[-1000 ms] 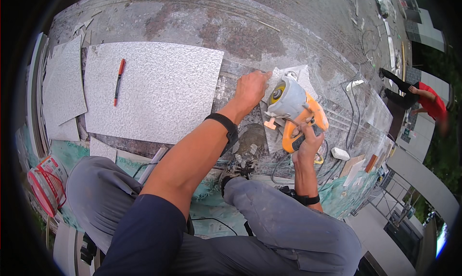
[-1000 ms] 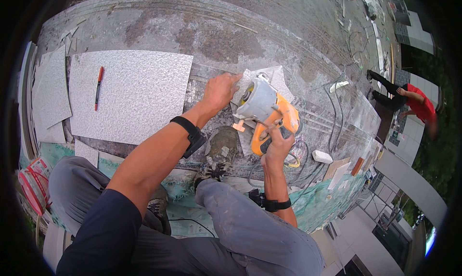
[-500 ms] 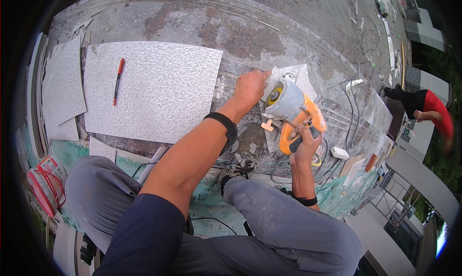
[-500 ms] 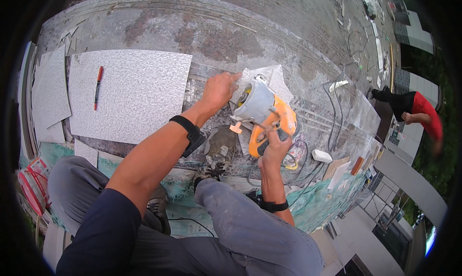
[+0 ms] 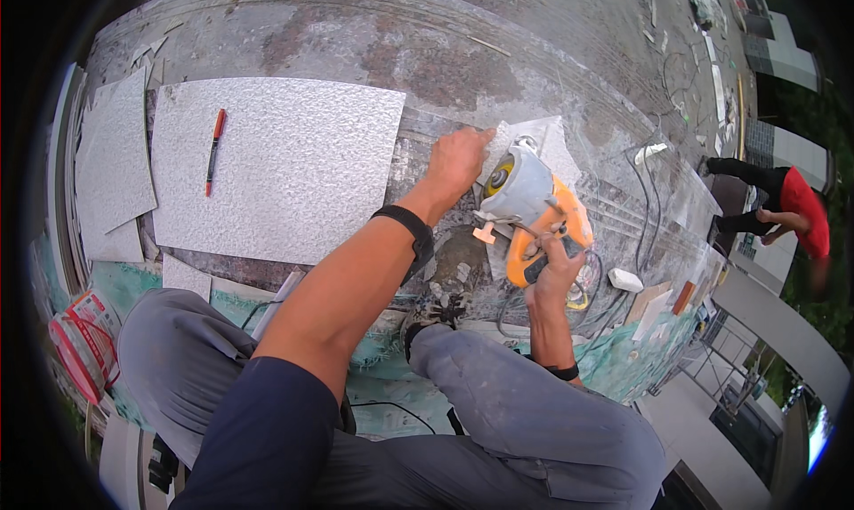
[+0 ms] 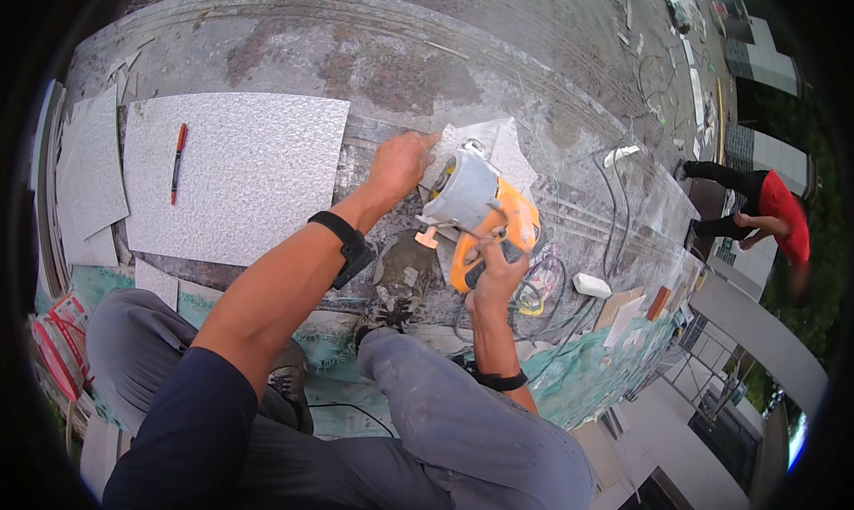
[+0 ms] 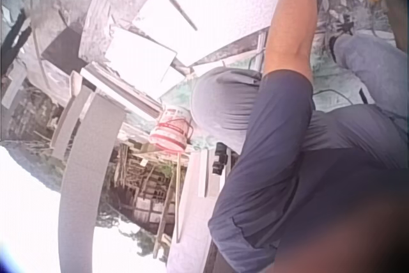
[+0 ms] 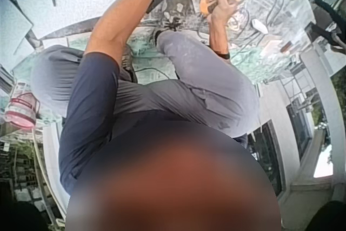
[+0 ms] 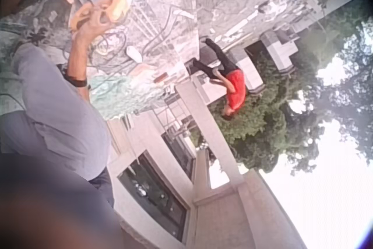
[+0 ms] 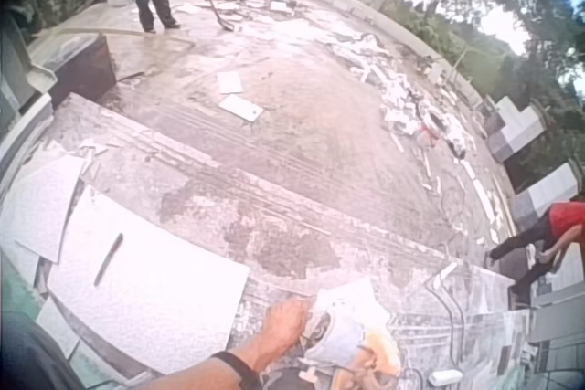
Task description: Measuring, marking, and cutting tiles, then applying mortar to a wall area on a balcony.
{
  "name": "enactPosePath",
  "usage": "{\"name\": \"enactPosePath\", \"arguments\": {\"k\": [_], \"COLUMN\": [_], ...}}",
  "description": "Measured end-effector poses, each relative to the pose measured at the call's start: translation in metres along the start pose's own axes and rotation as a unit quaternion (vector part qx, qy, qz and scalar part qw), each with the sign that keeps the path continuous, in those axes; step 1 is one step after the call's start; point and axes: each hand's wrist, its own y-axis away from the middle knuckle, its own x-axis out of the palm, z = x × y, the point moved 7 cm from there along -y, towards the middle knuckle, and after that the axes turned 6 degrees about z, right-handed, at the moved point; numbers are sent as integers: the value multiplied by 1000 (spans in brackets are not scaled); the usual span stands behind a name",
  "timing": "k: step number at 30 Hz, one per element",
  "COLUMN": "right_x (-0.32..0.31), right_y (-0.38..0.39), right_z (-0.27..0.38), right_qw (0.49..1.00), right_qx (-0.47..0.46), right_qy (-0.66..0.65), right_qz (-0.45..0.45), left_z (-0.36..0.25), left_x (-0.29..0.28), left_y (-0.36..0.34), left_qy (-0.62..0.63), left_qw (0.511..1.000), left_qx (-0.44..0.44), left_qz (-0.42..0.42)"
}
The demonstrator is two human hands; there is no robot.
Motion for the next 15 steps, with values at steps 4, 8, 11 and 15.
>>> {"name": "enactPosePath", "arguments": {"k": [4,8,11,15], "right_x": [1,-8,-19,-65], "right_y": [5,7,13,17], "right_z": [4,13,30,50], "right_qw": [1000,1000,1000,994], "right_qx": [-6,-6,24,64], "right_qy": [-11,-3,-14,-85], "right_qz": [-4,-9,2,-13], "left_z": [0,-10,-14,-25], "left_x": [0,-1,-3,-13], "left_y": [0,-1,-5,-19], "left_qy": [-2,-8,-13,6], "left_qw": [1000,1000,1000,999], "left_qx": [11,16,20,10], "left_qz": [-16,-11,-5,-31]}}
